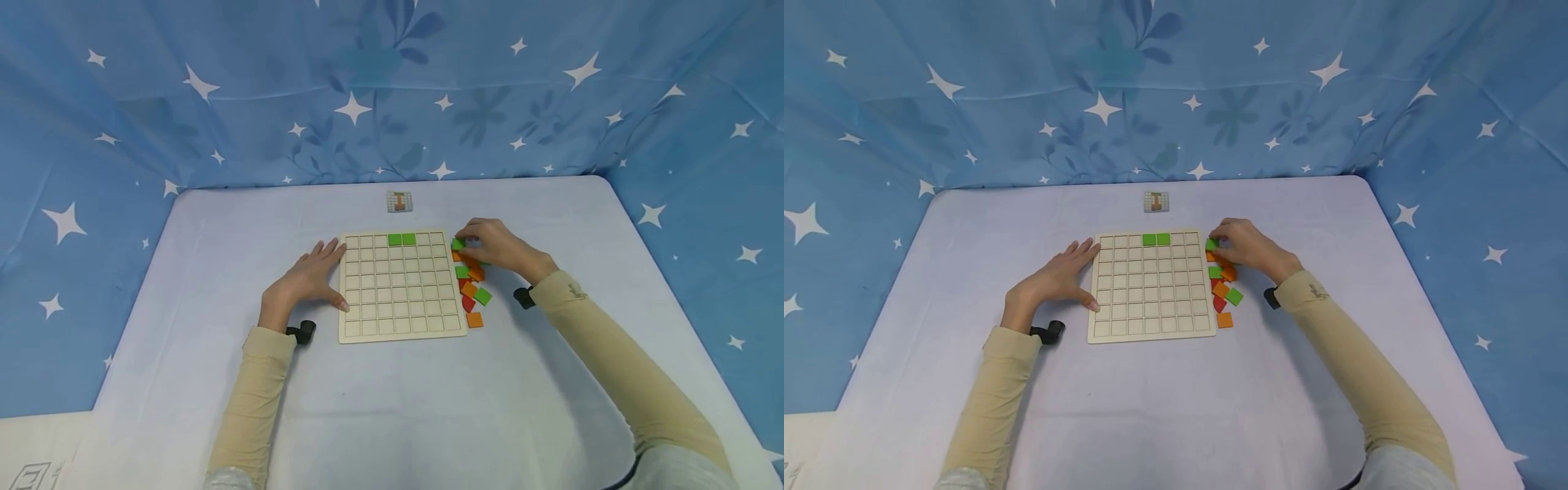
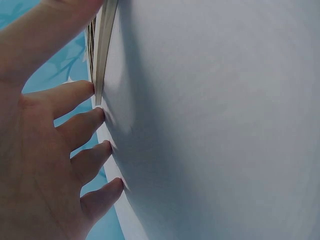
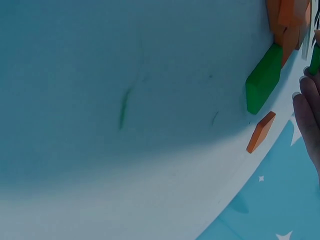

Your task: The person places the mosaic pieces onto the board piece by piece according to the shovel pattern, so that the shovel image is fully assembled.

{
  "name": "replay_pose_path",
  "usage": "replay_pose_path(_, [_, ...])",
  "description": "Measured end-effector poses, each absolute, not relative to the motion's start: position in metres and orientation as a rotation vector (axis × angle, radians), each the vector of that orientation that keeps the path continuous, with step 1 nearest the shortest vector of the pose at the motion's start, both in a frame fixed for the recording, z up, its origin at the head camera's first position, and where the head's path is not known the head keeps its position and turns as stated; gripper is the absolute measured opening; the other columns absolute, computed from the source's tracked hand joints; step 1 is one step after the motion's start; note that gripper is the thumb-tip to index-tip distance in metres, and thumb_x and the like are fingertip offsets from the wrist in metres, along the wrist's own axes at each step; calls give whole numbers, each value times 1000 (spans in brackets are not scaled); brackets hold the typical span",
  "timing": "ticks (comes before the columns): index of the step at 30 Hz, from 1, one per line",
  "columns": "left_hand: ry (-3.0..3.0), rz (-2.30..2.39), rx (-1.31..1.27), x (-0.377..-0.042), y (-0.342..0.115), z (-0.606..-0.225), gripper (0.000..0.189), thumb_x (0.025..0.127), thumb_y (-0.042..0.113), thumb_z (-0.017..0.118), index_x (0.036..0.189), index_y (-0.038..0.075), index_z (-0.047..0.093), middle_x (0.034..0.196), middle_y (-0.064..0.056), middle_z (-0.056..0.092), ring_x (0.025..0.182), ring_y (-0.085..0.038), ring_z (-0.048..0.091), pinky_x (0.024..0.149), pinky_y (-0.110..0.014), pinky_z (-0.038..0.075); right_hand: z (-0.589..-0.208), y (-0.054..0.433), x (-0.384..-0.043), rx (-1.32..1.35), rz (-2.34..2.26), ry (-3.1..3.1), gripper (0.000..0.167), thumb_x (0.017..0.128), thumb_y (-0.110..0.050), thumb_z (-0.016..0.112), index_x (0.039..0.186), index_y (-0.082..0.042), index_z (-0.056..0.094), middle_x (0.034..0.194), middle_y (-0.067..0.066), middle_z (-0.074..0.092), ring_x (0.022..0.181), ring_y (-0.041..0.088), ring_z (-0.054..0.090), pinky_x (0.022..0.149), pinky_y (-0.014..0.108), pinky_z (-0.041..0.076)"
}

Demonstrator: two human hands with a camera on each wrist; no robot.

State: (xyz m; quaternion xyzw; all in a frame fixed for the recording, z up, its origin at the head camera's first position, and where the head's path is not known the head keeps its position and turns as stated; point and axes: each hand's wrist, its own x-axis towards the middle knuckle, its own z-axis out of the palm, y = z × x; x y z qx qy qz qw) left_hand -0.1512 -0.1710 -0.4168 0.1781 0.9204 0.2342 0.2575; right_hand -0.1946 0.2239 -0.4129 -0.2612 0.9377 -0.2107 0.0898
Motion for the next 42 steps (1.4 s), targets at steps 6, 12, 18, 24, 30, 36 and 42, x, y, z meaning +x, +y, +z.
replay_pose_path(6, [2497,632,480,-152,-171,-418,127,74,37,93,167,12,10,174,-12,-2,160,-36,-7,130,-57,1,-412,214,-199,-763,-625,2780,31,94,-12,75,120,4,74,109,18,70,95,30,63,87,45,58])
replay_pose_path(12, [2496,622,476,-152,-171,-418,127,74,38,93,167,13,10,174,-11,-2,160,-35,-8,130,-56,1,-414,206,-204,-819,-629,2788,31,92,-14,78,118,4,75,108,17,71,91,28,64,83,43,59])
replay_pose_path(18, [2494,619,468,-153,-170,-419,128,74,38,94,167,13,10,175,-10,-2,161,-34,-8,130,-56,0,-414,196,-210,-852,-631,2760,31,93,-13,76,119,4,74,108,17,71,92,28,64,84,43,59])
replay_pose_path(24, [2495,606,459,-154,-170,-419,128,73,38,94,167,13,10,175,-9,-2,161,-33,-8,131,-54,0,-412,186,-214,-882,-630,2723,31,94,-11,76,121,5,73,111,18,70,96,29,65,86,44,59])
replay_pose_path(30, [2499,606,454,-153,-170,-419,128,73,38,94,167,13,11,175,-9,-2,161,-33,-7,131,-55,0,-413,174,-219,-927,-636,2697,31,95,-11,75,121,5,73,113,19,70,100,31,67,89,44,59])
replay_pose_path(36, [2501,612,464,-152,-170,-418,128,73,39,94,167,12,12,174,-11,0,161,-36,-6,130,-57,2,-414,161,-222,-966,-650,2678,31,95,-9,74,123,5,72,115,20,69,104,32,67,89,44,59])
replay_pose_path(42, [2500,612,469,-152,-170,-416,128,73,39,94,167,11,11,174,-11,-1,160,-36,-6,130,-56,1,-413,148,-225,-1002,-656,2662,31,95,-10,74,123,4,72,115,19,69,104,31,68,88,43,59])
